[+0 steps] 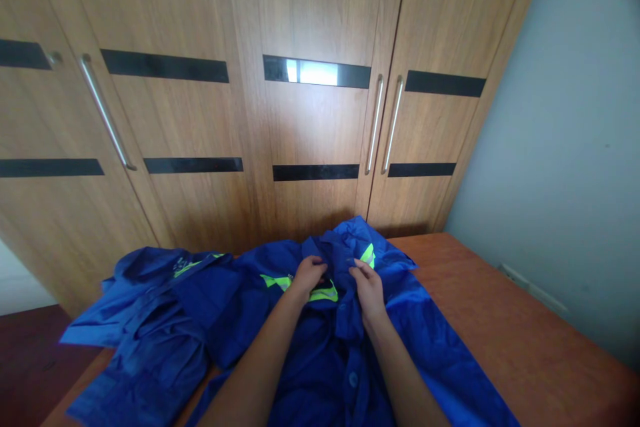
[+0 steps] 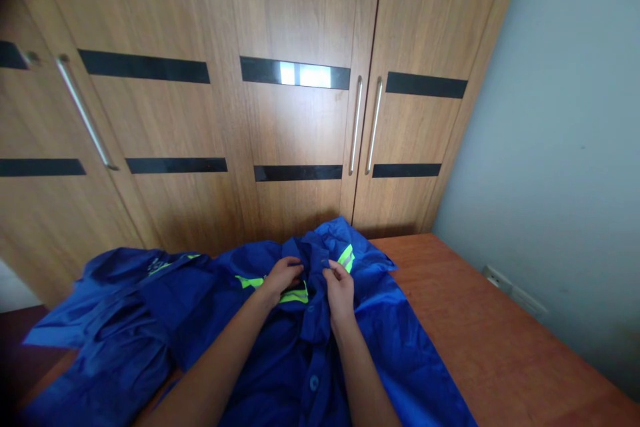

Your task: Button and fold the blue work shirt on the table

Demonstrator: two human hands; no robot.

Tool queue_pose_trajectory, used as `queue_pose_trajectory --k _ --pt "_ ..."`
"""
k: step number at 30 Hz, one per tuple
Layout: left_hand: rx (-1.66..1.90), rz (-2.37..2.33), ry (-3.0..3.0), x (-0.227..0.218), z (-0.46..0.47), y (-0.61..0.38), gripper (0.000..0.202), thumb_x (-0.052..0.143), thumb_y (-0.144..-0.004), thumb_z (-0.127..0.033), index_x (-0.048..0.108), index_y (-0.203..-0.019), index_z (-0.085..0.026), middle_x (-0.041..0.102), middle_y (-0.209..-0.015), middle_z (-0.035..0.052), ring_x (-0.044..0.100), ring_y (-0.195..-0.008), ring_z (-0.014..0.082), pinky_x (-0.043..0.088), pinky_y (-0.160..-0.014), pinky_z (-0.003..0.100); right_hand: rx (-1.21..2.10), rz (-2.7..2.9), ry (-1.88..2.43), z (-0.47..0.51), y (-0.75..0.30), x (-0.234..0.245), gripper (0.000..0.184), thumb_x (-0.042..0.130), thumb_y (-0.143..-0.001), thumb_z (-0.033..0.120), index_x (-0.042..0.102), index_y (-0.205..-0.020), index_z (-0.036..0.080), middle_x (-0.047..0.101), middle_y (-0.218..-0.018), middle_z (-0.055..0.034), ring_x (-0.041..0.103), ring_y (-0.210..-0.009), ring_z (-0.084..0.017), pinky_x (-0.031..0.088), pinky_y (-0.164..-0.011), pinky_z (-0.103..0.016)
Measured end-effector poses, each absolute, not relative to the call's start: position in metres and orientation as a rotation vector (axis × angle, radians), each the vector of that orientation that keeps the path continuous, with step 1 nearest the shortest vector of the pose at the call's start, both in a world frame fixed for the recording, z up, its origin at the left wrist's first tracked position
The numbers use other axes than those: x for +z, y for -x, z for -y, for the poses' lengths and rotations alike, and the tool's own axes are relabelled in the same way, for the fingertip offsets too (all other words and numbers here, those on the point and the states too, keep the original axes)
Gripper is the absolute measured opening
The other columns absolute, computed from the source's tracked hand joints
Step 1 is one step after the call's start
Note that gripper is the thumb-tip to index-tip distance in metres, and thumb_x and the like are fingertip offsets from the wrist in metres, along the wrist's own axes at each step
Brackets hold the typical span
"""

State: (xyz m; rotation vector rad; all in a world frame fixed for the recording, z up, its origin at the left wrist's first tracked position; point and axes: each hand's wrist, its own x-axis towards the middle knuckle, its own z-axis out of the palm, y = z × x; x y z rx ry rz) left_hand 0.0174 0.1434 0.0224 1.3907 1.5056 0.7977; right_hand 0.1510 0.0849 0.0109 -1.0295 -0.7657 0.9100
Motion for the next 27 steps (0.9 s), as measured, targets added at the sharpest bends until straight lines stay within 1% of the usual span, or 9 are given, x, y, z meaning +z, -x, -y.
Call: queue_pose_trajectory --k 5,8,11,14,19,20,22,25,27 --pt "1.06 -1.422 -1.091 0.023 -0.146 -0.017 0.032 0.055 -0.09 -0.032 0.054 -0.118 -0.016 0.059 -0.116 0.0081 0.061 -0.095 0.0192 0.054 -0.08 0.039 0.964 0.708 0.98 -0.084 -0.149 0.014 0.027 0.069 -0.059 0.032 0.075 -0.082 0.018 0.071 -0.069 -0.0019 0.063 -0.064 -0.018 0.05 -0.063 -0.03" --pt "1.121 -1.392 -1.034 0.022 -0.145 -0.021 0.03 0.055 -0.09 -0.031 0.056 -0.116 -0.016 0.06 -0.114 0.0079 0.062 -0.094 0.0186 0.054 -0.079 0.038 0.99 0.698 0.963 -0.083 -0.15 0.014 0.029 0.071 -0.059 0.032 0.075 -0.084 0.018 0.072 -0.072 -0.0025 0.064 -0.067 -0.019 0.05 -0.065 -0.03" --pt "1.103 -1.408 -1.047 0.017 -0.142 -0.022 0.029 0.055 -0.09 -0.032 0.057 -0.114 -0.015 0.062 -0.111 0.0073 0.062 -0.092 0.0182 0.054 -0.078 0.038 0.995 0.687 0.959 -0.083 -0.151 0.013 0.031 0.072 -0.059 0.033 0.075 -0.085 0.018 0.073 -0.076 -0.0031 0.064 -0.07 -0.02 0.05 -0.067 -0.031" --pt "1.041 -1.474 -1.121 0.013 -0.138 -0.013 0.028 0.056 -0.09 -0.032 0.058 -0.112 -0.015 0.062 -0.111 0.0071 0.062 -0.093 0.0186 0.053 -0.08 0.039 0.988 0.665 0.969 -0.084 -0.151 0.011 0.031 0.073 -0.058 0.033 0.075 -0.085 0.017 0.073 -0.075 -0.003 0.064 -0.069 -0.019 0.05 -0.068 -0.031" --pt "0.89 -1.516 -1.295 0.012 -0.132 -0.001 0.012 0.062 -0.085 -0.024 0.064 -0.091 -0.014 0.065 -0.105 0.0054 0.059 -0.103 0.0199 0.047 -0.091 0.042 0.999 0.674 0.962 -0.086 -0.151 0.011 0.031 0.074 -0.056 0.032 0.075 -0.083 0.017 0.072 -0.07 -0.0019 0.063 -0.065 -0.019 0.049 -0.065 -0.03" --pt "0.876 -1.508 -1.317 0.012 -0.132 -0.004 0.01 0.063 -0.085 -0.023 0.064 -0.089 -0.014 0.065 -0.105 0.0053 0.059 -0.104 0.0201 0.046 -0.092 0.043 0.998 0.674 0.96 -0.086 -0.151 0.011 0.029 0.074 -0.056 0.031 0.075 -0.082 0.018 0.071 -0.069 -0.0015 0.062 -0.065 -0.018 0.049 -0.065 -0.03" --pt "0.86 -1.476 -1.336 0.013 -0.135 -0.011 0.012 0.062 -0.085 -0.024 0.064 -0.092 -0.014 0.064 -0.105 0.0053 0.06 -0.101 0.0197 0.048 -0.089 0.042 0.995 0.671 0.954 -0.086 -0.151 0.011 0.027 0.073 -0.057 0.03 0.075 -0.08 0.018 0.071 -0.068 -0.0007 0.062 -0.064 -0.017 0.048 -0.064 -0.029" --pt "0.863 -1.416 -1.311 0.014 -0.14 -0.023 0.023 0.057 -0.089 -0.029 0.06 -0.107 -0.014 0.063 -0.107 0.006 0.062 -0.092 0.0178 0.053 -0.08 0.038 0.997 0.669 0.944 -0.085 -0.15 0.012 0.026 0.072 -0.057 0.03 0.075 -0.08 0.019 0.071 -0.068 -0.0003 0.061 -0.063 -0.017 0.048 -0.064 -0.029" --pt "0.87 -1.386 -1.292 0.013 -0.143 -0.027 0.029 0.055 -0.09 -0.031 0.057 -0.114 -0.015 0.062 -0.109 0.007 0.063 -0.09 0.0174 0.054 -0.077 0.037 1.002 0.676 0.939 -0.085 -0.15 0.013 0.026 0.072 -0.057 0.03 0.075 -0.08 0.019 0.071 -0.069 -0.0007 0.062 -0.064 -0.018 0.049 -0.065 -0.029"
